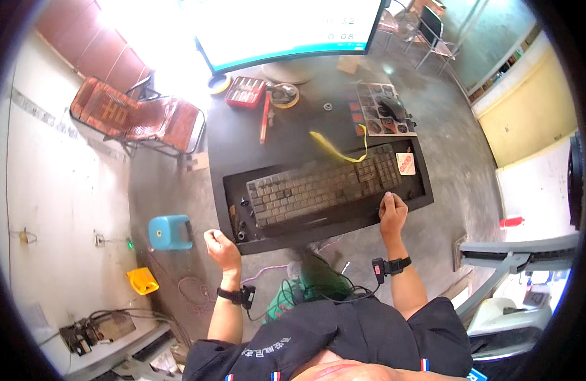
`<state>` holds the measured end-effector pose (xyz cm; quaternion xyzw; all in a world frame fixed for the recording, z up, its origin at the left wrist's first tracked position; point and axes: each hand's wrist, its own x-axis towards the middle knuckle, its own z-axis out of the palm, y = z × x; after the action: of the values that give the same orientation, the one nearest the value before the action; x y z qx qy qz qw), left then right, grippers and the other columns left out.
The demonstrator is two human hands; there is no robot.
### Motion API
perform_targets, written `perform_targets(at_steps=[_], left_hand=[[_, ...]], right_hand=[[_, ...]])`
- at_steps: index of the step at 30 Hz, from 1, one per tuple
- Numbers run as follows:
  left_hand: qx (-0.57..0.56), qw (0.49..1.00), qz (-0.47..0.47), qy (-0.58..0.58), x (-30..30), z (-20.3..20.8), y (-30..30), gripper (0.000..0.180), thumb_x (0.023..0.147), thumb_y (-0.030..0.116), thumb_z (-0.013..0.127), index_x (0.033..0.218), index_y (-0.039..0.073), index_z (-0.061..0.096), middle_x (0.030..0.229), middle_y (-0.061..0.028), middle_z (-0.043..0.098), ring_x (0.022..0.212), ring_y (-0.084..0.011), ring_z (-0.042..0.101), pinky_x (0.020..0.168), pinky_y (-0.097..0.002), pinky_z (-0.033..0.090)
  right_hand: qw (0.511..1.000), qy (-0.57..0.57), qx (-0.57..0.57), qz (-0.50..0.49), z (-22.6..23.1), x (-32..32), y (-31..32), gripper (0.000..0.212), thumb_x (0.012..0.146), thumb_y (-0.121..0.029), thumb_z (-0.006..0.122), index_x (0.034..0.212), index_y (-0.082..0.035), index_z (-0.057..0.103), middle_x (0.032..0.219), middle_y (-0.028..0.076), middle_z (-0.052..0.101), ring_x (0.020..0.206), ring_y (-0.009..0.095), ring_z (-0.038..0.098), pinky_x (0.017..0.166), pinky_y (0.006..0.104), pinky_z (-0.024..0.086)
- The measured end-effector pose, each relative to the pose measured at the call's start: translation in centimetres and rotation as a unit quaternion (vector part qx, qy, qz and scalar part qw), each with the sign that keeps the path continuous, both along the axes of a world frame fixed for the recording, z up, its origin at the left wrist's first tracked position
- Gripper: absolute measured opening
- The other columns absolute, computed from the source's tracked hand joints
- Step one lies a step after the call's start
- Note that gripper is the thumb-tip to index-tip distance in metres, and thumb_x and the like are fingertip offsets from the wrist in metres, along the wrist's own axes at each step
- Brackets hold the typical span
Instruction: The person operates a computer keyboard and mouse to interact with software, then moves between a car and a console to remove and reattach alignment targets to the wheels by hand.
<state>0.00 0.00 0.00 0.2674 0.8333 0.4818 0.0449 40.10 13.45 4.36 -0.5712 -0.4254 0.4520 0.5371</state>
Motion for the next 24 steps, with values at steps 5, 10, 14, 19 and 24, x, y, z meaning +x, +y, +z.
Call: perform_targets(at_steps=[5, 10, 14, 19, 24], left_hand=[[-0.019, 1.000, 0.011, 0.010, 0.3, 0.4, -2.4, 0.022, 0.097, 0.018, 0.047, 0.089, -0.002, 0.053, 0.078, -0.0196, 0.057, 0.072, -0.0362, 0.054, 0.070, -0.0445, 0.044], [-0.027, 0.999, 0.024, 0.001, 0.3, 0.0, -1.3, 0.024, 0.097, 0.019, 0.046, 0.090, -0.002, 0.054, 0.079, -0.0212, 0.059, 0.073, -0.0366, 0.056, 0.070, -0.0450, 0.045], [-0.056, 0.997, 0.032, 0.033, -0.1, 0.7, -1.2, 0.025, 0.097, 0.020, 0.046, 0.091, -0.001, 0.057, 0.081, -0.0218, 0.062, 0.075, -0.0382, 0.059, 0.071, -0.0453, 0.046], [-0.059, 0.998, 0.034, 0.003, -0.3, 0.3, -0.9, 0.024, 0.097, 0.020, 0.045, 0.092, 0.001, 0.060, 0.086, -0.0242, 0.065, 0.081, -0.0420, 0.062, 0.073, -0.0472, 0.047], [-0.058, 0.997, 0.044, 0.019, -0.4, 1.8, -1.7, 0.026, 0.096, 0.021, 0.046, 0.095, 0.001, 0.061, 0.091, -0.0254, 0.066, 0.087, -0.0445, 0.063, 0.077, -0.0480, 0.049]], right_hand=[[0.999, 0.020, -0.050, 0.009, 0.8, 0.0, -1.2, 0.041, 0.102, -0.023, 0.055, 0.065, -0.006, 0.050, 0.056, -0.004, 0.043, 0.046, 0.004, 0.036, 0.042, 0.0240, 0.027], [0.998, 0.024, -0.052, 0.027, 1.1, 0.6, 0.2, 0.041, 0.102, -0.025, 0.055, 0.066, -0.006, 0.053, 0.054, -0.003, 0.044, 0.045, 0.005, 0.039, 0.041, 0.0242, 0.028], [0.994, 0.049, -0.089, 0.045, 1.1, 0.3, 0.9, 0.040, 0.101, -0.025, 0.056, 0.066, -0.006, 0.054, 0.053, -0.003, 0.043, 0.043, 0.005, 0.037, 0.040, 0.0242, 0.027], [0.987, 0.061, -0.141, 0.044, 2.0, 0.6, 1.6, 0.038, 0.099, -0.025, 0.058, 0.066, -0.007, 0.054, 0.052, -0.004, 0.041, 0.041, 0.005, 0.034, 0.039, 0.0234, 0.024], [0.983, 0.053, -0.152, 0.084, 1.8, 0.2, 1.0, 0.036, 0.099, -0.026, 0.058, 0.069, -0.007, 0.054, 0.053, -0.003, 0.041, 0.042, 0.006, 0.035, 0.039, 0.0241, 0.024]])
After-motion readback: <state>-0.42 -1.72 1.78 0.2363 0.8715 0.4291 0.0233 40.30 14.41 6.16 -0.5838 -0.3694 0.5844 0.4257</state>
